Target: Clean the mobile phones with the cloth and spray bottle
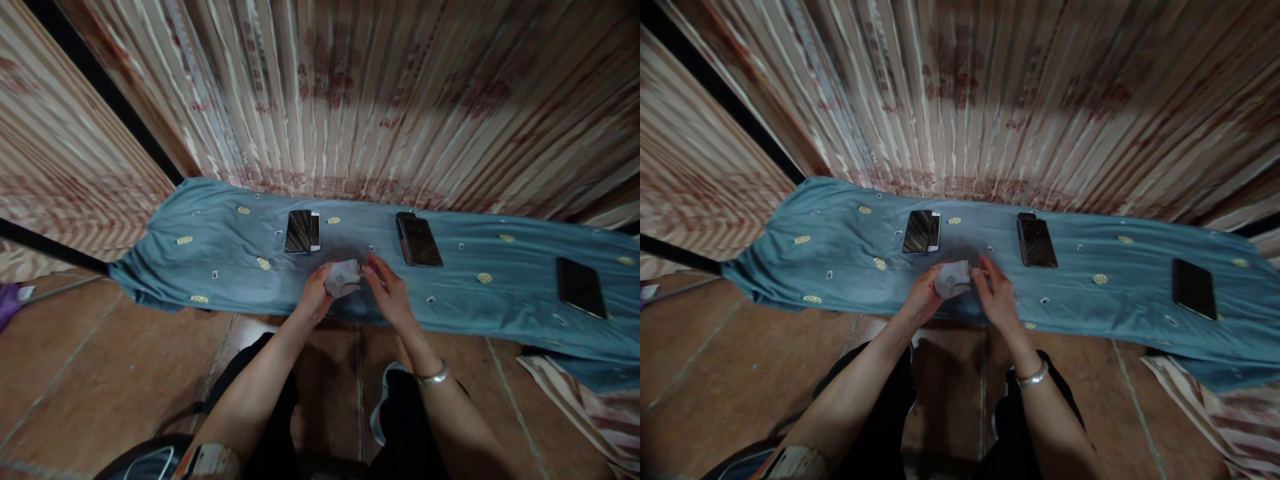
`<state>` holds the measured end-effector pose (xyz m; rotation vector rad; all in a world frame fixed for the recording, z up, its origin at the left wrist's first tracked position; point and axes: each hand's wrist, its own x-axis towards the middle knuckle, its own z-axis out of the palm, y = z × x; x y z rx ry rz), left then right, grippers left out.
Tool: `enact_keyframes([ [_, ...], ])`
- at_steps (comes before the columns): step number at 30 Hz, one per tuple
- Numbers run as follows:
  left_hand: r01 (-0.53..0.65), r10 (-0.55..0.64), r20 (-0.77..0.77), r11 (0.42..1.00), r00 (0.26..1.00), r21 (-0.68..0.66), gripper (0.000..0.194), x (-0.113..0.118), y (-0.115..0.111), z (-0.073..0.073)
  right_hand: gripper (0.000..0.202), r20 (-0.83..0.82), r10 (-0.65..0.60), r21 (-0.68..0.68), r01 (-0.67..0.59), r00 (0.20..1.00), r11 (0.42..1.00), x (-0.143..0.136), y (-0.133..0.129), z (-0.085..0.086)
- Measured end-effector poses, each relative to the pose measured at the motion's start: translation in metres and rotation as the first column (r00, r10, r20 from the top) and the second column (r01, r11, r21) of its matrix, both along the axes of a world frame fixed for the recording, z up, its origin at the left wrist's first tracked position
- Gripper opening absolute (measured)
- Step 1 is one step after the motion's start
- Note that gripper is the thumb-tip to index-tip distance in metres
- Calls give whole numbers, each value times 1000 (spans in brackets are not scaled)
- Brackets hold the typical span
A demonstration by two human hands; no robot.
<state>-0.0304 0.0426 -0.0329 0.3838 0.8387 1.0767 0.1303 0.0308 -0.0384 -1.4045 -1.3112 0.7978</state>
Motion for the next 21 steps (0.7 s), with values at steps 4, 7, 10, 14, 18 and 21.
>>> enact_keyframes([
  [4,96,-96,21,995,995,0,32,6,-1,5,37,-601,19,-215,-185,799,959,-19,-5,-2],
  [7,96,-96,-2,995,995,32,34,9,0,2,37,-729,-29,-275,-254,683,927,-24,-3,-7],
  [10,71,-55,-122,990,991,125,37,7,3,-4,35,-757,-71,-296,-244,650,923,-20,0,-10],
  [14,30,64,-383,972,921,234,36,-7,16,-10,32,-789,-153,-331,-202,595,921,-13,3,-10],
  [18,-46,405,-689,878,601,476,39,-33,41,-17,29,-790,-187,-365,-202,585,909,-7,3,-11],
  [21,13,483,-811,857,331,516,61,-51,59,-25,30,-796,-137,-340,-248,590,907,-6,2,-12],
])
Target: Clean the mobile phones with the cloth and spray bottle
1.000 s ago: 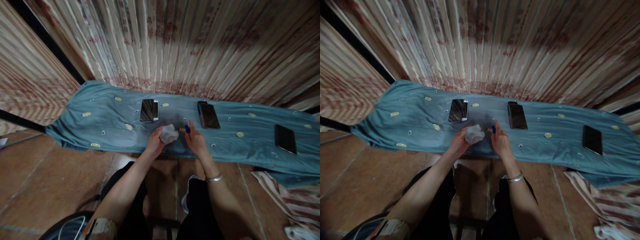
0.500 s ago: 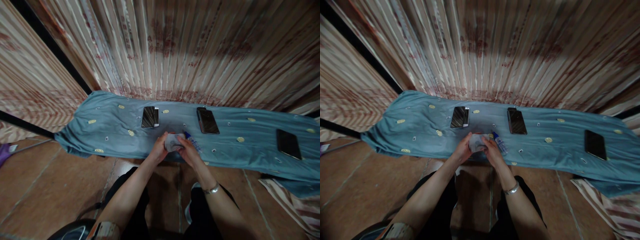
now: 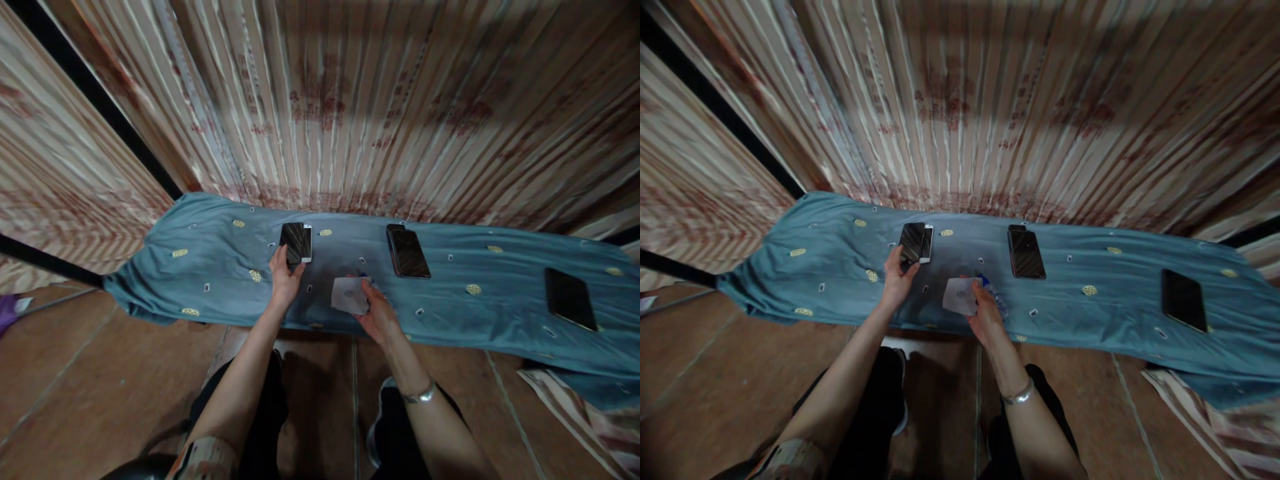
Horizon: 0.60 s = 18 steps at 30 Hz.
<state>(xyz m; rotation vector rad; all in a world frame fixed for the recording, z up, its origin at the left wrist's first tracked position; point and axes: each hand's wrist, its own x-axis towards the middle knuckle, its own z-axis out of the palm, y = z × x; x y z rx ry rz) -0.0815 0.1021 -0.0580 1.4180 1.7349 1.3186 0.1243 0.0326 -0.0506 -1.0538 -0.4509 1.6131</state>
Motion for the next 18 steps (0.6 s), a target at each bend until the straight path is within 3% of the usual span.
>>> enact_keyframes([
  [7,-92,72,-174,990,982,-107,84,-6,25,-16,38,-7,99,19,-99,995,995,-6,0,2],
  [13,-101,55,-302,985,952,-139,89,-1,34,-14,38,-6,82,7,-82,997,997,0,5,6],
  [18,-123,78,-287,982,955,-143,94,-5,39,-13,43,-18,72,-14,-73,997,997,-1,11,9],
])
